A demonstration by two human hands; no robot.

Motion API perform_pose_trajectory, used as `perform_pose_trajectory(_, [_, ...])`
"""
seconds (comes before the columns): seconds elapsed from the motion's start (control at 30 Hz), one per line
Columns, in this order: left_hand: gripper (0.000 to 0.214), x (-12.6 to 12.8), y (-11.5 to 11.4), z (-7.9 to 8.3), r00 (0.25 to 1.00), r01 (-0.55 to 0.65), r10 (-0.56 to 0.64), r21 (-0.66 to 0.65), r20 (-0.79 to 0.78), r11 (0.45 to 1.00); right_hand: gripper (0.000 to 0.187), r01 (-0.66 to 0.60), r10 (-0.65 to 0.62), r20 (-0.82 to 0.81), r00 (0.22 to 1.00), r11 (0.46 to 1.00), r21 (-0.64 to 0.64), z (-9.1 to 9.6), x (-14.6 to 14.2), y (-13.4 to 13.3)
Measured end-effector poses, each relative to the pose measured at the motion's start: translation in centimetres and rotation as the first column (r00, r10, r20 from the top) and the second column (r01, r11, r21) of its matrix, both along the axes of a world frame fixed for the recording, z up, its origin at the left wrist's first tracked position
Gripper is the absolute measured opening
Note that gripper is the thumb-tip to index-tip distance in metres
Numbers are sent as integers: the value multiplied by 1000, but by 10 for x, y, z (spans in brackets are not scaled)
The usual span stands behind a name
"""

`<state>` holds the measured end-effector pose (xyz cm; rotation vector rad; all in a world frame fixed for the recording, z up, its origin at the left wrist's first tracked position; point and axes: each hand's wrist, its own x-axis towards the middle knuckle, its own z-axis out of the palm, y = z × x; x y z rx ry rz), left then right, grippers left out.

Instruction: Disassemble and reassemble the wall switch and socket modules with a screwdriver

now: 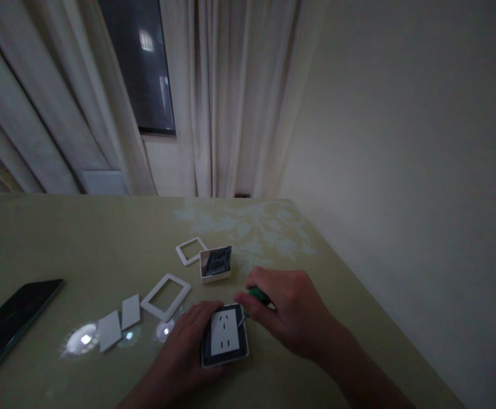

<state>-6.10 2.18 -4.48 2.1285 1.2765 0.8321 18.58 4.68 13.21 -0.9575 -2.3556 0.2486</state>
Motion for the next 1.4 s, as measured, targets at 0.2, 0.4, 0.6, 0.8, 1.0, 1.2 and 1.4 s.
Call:
perform_pose_trajectory(0.2, [83, 3, 2, 13, 1000, 11, -11, -44, -15, 999, 25, -134, 153, 244, 958, 987, -92, 26, 4, 14])
perform_pose_trajectory(0.4, [91, 2, 2, 7, 1000, 18, -19, -50, -19, 999, 42, 210, -144, 554, 820, 976, -58, 44, 0, 23])
perform_pose_trajectory(0.6, [91, 2, 5, -3, 999, 28, -28, -3, -35, 1000, 28, -157, 217, 572, 791, 976, -153, 63, -11, 19])
perform_pose_trajectory(0.8, [90, 6, 3, -5, 996, 34, -31, 38, -79, 999, 46, 55, 4, 767, 642, 997, -52, 71, -16, 20])
perform_pose_trajectory(1.0, [89, 13, 0, 1, 995, 64, -61, 36, -77, 997, 33, -248, 294, 643, 707, 955, -163, 78, -8, 10])
perform_pose_trajectory(1.2, [90, 21, -5, 4, 992, 77, -76, 1, -101, 997, 42, 148, 1, 692, 722, 977, -155, 74, -3, 7])
perform_pose_trajectory(1.4, [85, 21, -4, 3, 991, 89, -88, 4, -102, 996, 34, 43, 117, 679, 725, 976, -214, 82, -5, -2])
